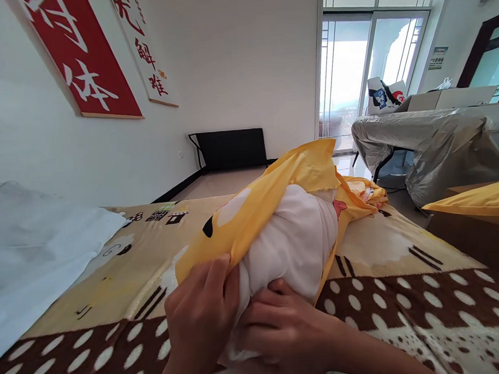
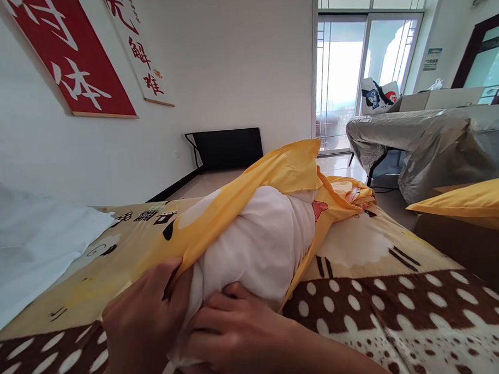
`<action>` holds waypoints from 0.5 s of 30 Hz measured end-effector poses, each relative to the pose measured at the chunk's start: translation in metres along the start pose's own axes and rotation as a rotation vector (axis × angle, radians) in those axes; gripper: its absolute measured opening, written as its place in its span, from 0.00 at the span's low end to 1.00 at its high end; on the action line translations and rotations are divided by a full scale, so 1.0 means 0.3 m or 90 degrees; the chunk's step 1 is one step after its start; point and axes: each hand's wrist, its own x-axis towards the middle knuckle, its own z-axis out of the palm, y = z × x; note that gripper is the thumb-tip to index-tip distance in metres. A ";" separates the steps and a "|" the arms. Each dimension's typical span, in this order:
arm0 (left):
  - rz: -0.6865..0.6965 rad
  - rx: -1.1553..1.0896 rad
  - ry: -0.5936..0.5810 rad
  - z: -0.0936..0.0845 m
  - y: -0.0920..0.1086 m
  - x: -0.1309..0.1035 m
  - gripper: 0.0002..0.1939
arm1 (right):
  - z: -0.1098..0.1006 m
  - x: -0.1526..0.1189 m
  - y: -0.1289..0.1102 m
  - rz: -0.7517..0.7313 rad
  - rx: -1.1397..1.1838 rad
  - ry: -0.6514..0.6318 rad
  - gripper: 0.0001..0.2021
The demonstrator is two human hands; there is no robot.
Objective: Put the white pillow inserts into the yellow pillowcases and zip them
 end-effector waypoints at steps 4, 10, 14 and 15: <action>0.032 -0.038 0.017 -0.021 0.024 0.009 0.07 | -0.055 -0.002 0.033 0.159 -0.098 0.178 0.15; 0.065 -0.099 0.045 -0.050 0.058 0.025 0.07 | -0.029 0.001 0.050 0.188 -0.110 0.209 0.16; 0.119 -0.125 0.037 -0.066 0.070 0.011 0.05 | -0.007 -0.009 0.035 0.156 -0.079 0.220 0.09; 0.137 -0.132 0.025 -0.069 0.070 0.004 0.03 | -0.006 -0.011 0.031 0.150 -0.078 0.221 0.09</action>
